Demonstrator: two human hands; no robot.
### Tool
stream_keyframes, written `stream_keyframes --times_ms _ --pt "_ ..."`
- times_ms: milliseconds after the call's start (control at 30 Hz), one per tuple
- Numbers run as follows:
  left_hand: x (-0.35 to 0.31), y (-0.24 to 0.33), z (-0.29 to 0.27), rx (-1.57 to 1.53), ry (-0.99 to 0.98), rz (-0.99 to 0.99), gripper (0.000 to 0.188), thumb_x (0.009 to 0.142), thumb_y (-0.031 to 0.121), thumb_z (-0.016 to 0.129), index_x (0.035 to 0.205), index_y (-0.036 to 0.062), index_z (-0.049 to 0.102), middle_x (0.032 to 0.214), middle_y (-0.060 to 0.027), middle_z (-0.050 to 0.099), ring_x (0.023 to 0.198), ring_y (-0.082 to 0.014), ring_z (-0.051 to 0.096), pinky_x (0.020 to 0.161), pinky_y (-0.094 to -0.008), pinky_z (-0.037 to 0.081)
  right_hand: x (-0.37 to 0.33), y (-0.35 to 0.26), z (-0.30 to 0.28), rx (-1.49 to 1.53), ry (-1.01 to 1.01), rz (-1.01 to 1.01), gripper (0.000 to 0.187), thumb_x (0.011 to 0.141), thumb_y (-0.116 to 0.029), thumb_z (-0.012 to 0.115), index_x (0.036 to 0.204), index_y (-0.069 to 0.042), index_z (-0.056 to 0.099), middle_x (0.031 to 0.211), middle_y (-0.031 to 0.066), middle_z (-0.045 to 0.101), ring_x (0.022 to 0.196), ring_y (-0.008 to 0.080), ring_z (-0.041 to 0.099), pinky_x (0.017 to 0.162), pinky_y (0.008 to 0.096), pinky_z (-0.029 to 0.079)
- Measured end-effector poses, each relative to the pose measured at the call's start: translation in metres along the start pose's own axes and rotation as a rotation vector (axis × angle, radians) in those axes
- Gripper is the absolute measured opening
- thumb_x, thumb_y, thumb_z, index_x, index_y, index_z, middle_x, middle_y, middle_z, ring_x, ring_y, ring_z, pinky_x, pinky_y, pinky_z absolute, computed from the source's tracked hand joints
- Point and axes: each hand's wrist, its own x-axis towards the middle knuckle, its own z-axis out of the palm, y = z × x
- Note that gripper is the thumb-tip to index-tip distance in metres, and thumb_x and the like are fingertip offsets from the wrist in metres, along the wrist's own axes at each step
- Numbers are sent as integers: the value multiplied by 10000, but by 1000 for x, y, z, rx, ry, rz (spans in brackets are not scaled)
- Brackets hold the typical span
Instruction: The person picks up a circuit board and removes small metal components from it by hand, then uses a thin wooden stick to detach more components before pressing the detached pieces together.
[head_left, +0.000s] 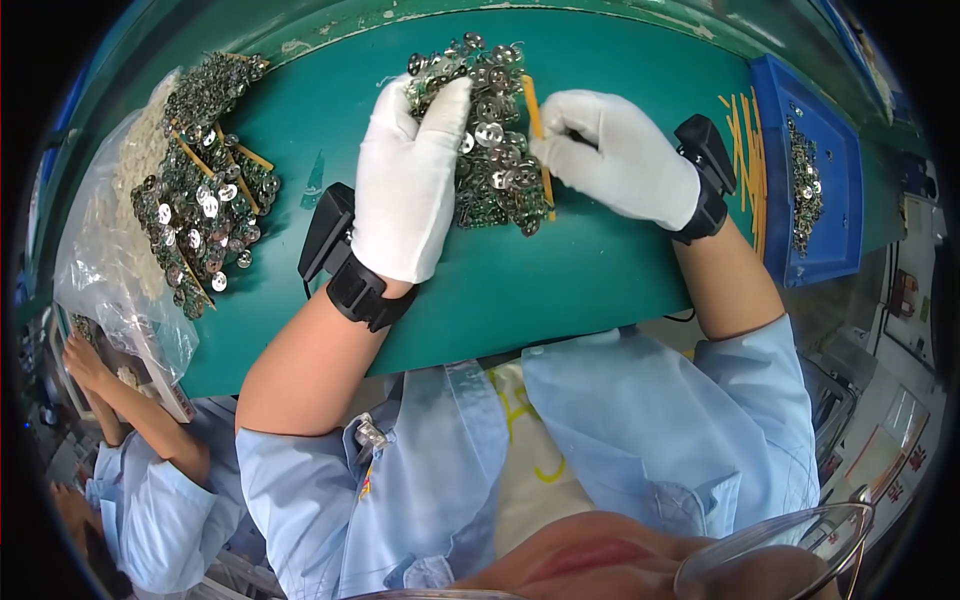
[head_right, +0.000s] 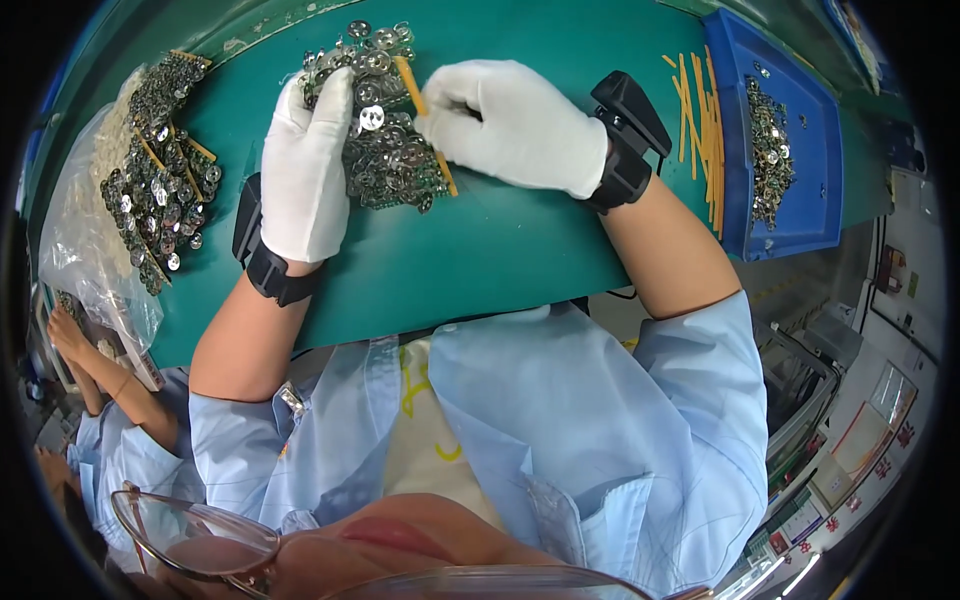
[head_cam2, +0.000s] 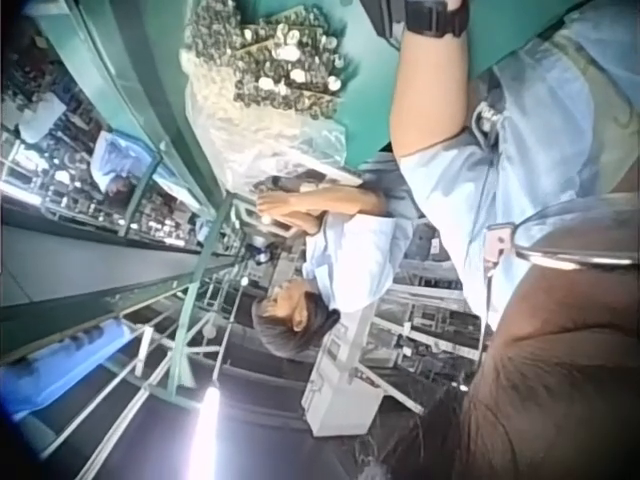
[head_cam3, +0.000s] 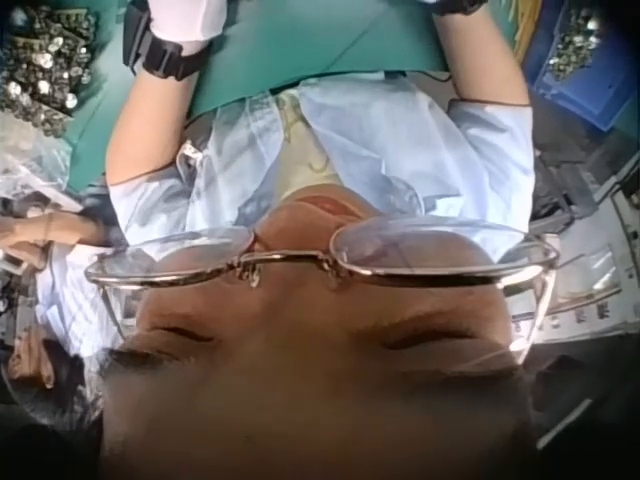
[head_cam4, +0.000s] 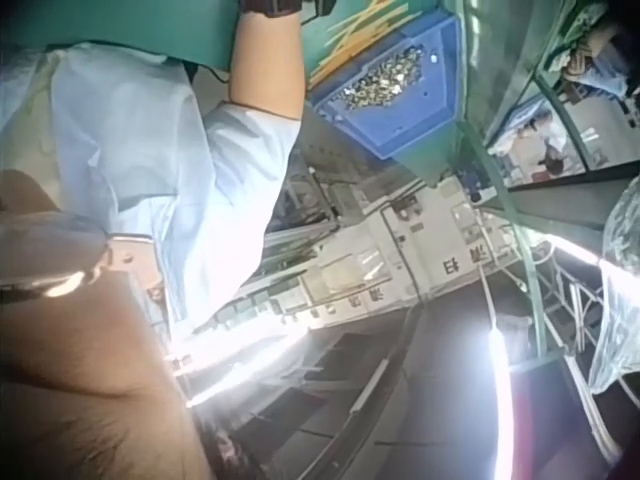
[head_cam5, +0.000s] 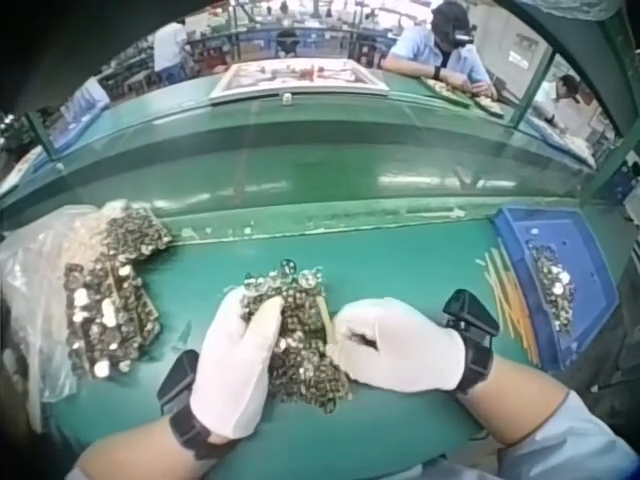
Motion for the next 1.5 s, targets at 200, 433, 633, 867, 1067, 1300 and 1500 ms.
stream_keyframes --times_ms 200,433,633,867,1067,1300,1500 --pt "-5 2 2 0 7 28 193 914 123 519 1057 -5 505 955 -20 561 844 -70 493 758 -223 413 -3 4 2 -407 -1 -167 113 745 -77 539 686 -1 480 587 85 454 543 185 444 523 311 362" --pt "-4 0 -1 -46 -47 -86 213 914 130 522 1082 2 498 963 -15 563 832 -69 489 737 -223 415 -9 -1 11 -185 100 -67 92 725 -40 508 647 -19 464 594 92 456 539 200 442 501 328 350" --pt "-7 4 6 -15 -143 -96 249 896 96 541 1120 9 478 970 -26 558 855 -76 499 780 -221 420 -7 -3 12 -176 284 -147 86 695 -5 498 622 -30 459 591 105 453 546 245 450 498 339 355" --pt "-16 -1 12 101 -48 50 291 878 54 547 1154 4 469 1003 -50 563 916 -92 505 825 -230 420 -4 -11 15 -1001 276 -337 62 722 -18 549 683 -14 500 645 130 496 604 279 500 594 323 418" --pt "-1 3 -4 111 -36 13 264 891 65 531 1142 -4 484 1014 -46 566 923 -88 505 820 -227 420 0 9 6 -294 237 -229 25 758 -30 533 739 -18 543 663 103 525 646 201 536 603 282 424" --pt "-1 -1 -5 -10 -103 -53 270 894 97 543 1137 -6 486 1016 -33 567 913 -78 508 817 -220 418 -3 3 0 -233 -1 -88 39 793 -43 532 768 -14 541 646 43 495 642 98 497 562 239 397" --pt "-6 2 0 -65 -131 -192 307 885 94 554 1162 -6 464 1041 -36 563 923 -81 513 814 -221 430 -3 5 4 -385 194 -244 65 699 -6 541 670 -21 484 609 71 467 587 193 475 545 316 384"
